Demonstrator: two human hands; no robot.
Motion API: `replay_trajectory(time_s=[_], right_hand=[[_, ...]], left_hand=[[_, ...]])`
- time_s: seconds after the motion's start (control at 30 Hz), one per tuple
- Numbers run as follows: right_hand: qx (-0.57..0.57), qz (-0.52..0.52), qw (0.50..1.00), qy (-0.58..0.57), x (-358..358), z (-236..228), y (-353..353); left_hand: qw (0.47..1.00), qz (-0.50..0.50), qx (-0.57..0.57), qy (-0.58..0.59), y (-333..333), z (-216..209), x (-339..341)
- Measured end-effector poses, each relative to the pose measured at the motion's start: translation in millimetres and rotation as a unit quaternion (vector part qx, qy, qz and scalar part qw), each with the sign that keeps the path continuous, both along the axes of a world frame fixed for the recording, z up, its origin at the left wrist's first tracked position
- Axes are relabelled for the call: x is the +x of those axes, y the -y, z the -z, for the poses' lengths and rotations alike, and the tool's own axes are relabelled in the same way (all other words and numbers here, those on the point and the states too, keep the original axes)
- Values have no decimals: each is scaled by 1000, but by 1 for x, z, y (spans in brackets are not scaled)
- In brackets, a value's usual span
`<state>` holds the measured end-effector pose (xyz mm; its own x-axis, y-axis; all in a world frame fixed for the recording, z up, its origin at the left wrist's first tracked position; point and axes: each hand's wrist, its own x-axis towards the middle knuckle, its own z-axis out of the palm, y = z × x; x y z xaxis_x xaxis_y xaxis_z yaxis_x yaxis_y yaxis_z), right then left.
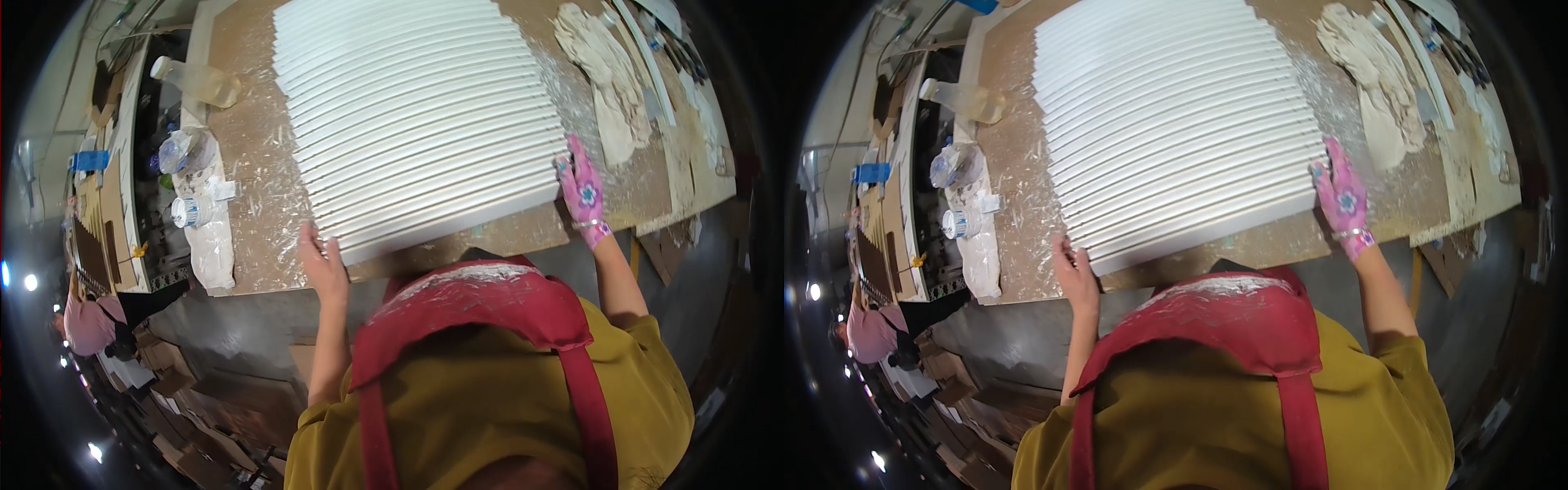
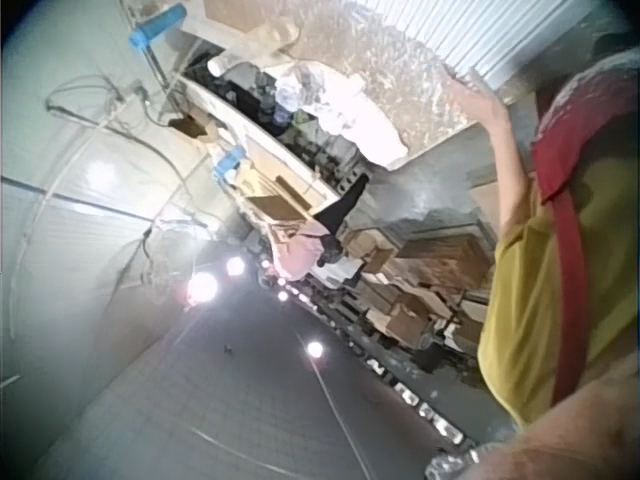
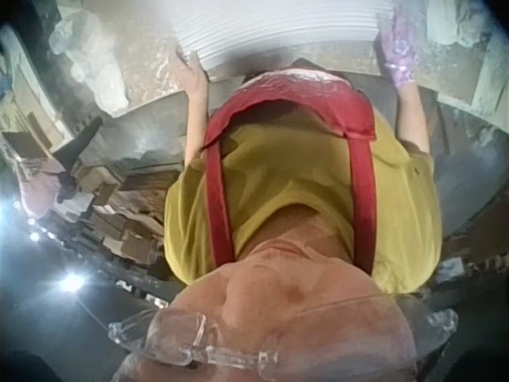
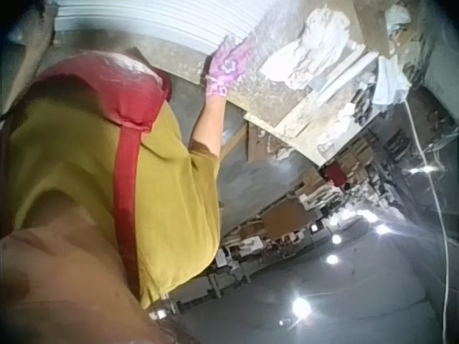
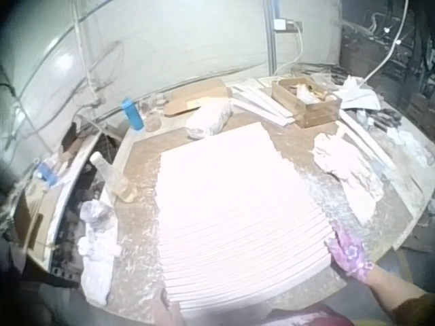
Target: The person wipes a series of white slats arranged on a table using a cloth, then separates a larger white board and wipes its surfaces and edges.
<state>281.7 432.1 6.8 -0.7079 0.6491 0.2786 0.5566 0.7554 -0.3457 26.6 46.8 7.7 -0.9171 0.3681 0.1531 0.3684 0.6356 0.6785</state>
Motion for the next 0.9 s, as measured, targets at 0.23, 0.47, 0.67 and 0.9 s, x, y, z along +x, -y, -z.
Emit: replay_trajectory(time_s=[0.23,0.47,0.67,0.9], right_hand=[[-202,30,974,-100,-56,-9,-74],[-229,87,969,43,-87,-25,-56],[-151,27,988,-2,-115,-38,-108],[-230,35,972,43,-204,-13,-139]], left_hand=[[963,-68,217,147,-48,-27,-83],[988,89,-123,2,-74,-22,-104],[980,44,73,181,-100,-11,-204],[979,51,26,198,-172,16,-254]])
